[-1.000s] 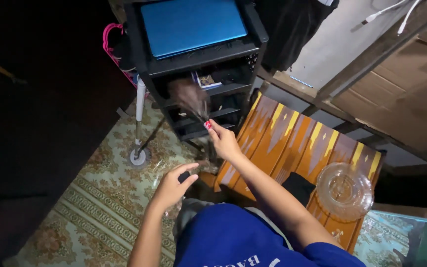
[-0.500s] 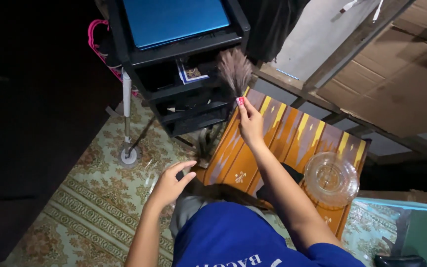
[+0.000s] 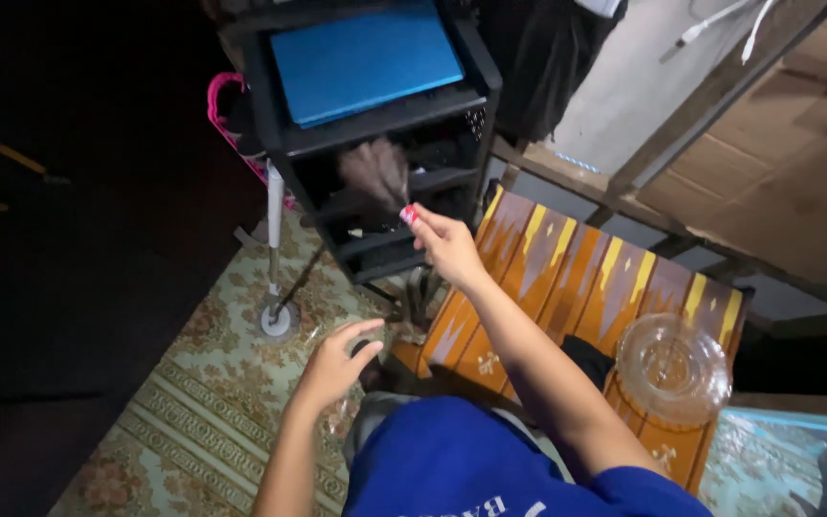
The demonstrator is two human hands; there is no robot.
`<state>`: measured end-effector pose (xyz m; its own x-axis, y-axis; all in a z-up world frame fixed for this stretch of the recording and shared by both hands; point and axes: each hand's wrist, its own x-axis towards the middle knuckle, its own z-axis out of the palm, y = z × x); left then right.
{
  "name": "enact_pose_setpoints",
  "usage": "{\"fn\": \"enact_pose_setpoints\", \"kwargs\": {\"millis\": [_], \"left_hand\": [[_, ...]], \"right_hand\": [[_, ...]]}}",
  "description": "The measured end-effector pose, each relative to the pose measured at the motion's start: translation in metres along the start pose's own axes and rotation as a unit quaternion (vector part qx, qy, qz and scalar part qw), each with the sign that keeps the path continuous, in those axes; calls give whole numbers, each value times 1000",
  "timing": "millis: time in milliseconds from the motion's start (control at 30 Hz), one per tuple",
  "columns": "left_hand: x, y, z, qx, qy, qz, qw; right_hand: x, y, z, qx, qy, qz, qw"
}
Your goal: Dusting a black electronic rack and laptop with a feather duster.
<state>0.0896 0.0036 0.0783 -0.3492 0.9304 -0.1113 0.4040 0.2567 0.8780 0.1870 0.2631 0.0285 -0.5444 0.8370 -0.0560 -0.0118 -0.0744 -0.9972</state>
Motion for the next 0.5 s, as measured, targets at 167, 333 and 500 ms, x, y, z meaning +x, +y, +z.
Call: {"fn": "enact_pose_setpoints", "kwargs": {"millis": [167,333,500], "left_hand": [[0,-1,-8,0,11,-13,1000],[2,5,-12,7,5,-39,999],[-1,-1,0,6,10,10,1000]], "right_hand": [[2,-8,17,-15,-32,23,999],[6,-13,-3,-31,-78,40,996],[13,11,-60,6,43,57,997]]}}
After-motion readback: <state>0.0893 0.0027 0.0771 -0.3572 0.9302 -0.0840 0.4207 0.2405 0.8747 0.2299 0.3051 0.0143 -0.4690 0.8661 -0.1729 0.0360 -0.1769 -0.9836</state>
